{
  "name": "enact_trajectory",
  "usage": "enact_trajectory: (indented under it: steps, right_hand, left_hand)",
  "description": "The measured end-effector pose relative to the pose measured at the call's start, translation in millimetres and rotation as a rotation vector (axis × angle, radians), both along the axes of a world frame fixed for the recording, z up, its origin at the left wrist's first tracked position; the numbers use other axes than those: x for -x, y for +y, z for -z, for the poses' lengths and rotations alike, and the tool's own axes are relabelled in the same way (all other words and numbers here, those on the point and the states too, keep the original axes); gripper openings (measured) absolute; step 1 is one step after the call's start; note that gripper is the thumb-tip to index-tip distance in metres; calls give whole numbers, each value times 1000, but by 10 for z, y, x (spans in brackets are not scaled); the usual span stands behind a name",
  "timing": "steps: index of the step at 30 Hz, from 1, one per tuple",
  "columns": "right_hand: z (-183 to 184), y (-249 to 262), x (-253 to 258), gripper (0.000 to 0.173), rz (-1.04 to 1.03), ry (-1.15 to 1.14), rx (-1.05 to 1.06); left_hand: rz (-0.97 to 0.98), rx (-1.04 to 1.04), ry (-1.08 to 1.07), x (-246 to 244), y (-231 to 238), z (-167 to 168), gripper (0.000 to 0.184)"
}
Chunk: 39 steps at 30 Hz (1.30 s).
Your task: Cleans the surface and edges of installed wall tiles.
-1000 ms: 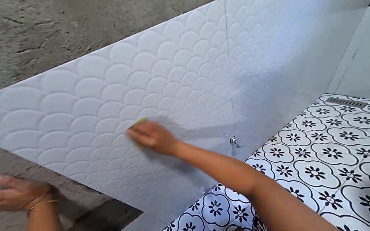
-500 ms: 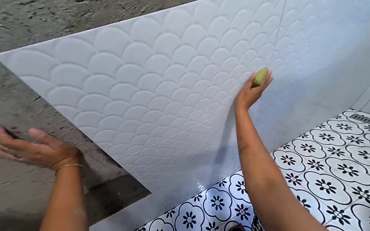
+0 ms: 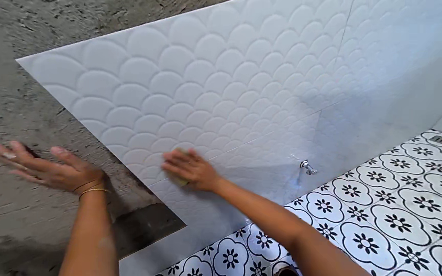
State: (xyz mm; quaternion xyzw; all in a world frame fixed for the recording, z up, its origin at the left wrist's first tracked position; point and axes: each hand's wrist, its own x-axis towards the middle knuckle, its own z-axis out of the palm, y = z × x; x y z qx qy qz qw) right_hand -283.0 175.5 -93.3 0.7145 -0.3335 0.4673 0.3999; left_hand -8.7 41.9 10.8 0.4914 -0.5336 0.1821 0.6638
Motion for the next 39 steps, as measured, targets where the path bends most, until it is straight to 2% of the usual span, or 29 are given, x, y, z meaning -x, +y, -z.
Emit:
enact_trajectory:
  steps: [3, 4, 6, 9, 10, 12, 14, 16, 17, 18, 20, 21, 23, 24, 26, 27, 29, 32, 35, 37, 39]
  right_hand:
    - [40, 268, 1051, 41, 191, -179, 38]
    - [56, 378, 1432, 44, 262, -281, 34]
    - [79, 601, 2160, 55, 376, -605, 34]
    - [16, 843, 3046, 67, 475, -1291, 63]
    - [-24, 892, 3254, 69, 474, -1433, 88]
    - [-210, 855, 3434, 70, 451, -1534, 173]
    - [-605, 780, 3153, 66, 454, -1542, 185]
    - [-1302, 813, 2417, 59, 431, -1607, 39]
    - [-1495, 791, 2072, 59, 379, -1490, 41]
    - [-1549, 649, 1804, 59, 322, -1290, 136]
    - [-1525, 195, 1236, 60, 233, -860, 336]
    - [-1507, 24, 760, 60, 185, -701, 334]
    - [-1309, -186, -369, 57, 0, -446, 188]
    - [-1147, -193, -856, 57, -118, -300, 38]
    - [-938, -67, -1387, 62, -376, -32, -255]
    - [-900, 31, -1440, 57, -471, 22, -294]
    - [-933, 297, -1151, 42, -513, -11, -203]
    - [-1154, 829, -58, 30, -284, -277, -44]
    - [-1518, 1201, 1270, 43, 54, -846, 65]
    - [-1684, 1247, 2228, 54, 112, -1135, 256]
    - [-1722, 1322, 2945, 59, 156, -1319, 315]
  left_hand:
    - [-17, 21, -15, -19, -48, 5, 71]
    - [-19, 27, -22, -23, -52, 8, 72]
    - [-25, 38, -33, -8, -22, -4, 71]
    - [-37, 54, -39, 14, 3, -19, 71]
    - [-32, 71, -43, 33, 29, -28, 71]
    - [-47, 127, -48, 74, 56, -62, 71]
    - [-64, 145, -55, 94, 84, -64, 69]
    - [-71, 146, -68, 101, 90, -49, 69]
    - [-67, 144, -69, 107, 97, -48, 69]
    - [-62, 138, -68, 105, 96, -49, 70]
    - [-50, 117, -68, 95, 96, -40, 70]
    - [-46, 114, -67, 90, 87, -37, 70]
    - [-55, 135, -54, 92, 72, -59, 69]
    - [-64, 146, -52, 85, 54, -61, 68]
    - [-61, 163, -72, 74, 61, -55, 66]
    - [-58, 162, -88, 72, 96, -62, 66]
    - [-32, 129, -88, 78, 153, -83, 68]
    - [-7, 93, -70, 108, 163, -46, 65]
    - [-13, 97, -58, 120, 133, -49, 65]
    - [-29, 122, -41, 146, 120, -58, 64]
    - [-27, 132, -37, 188, 124, -67, 64]
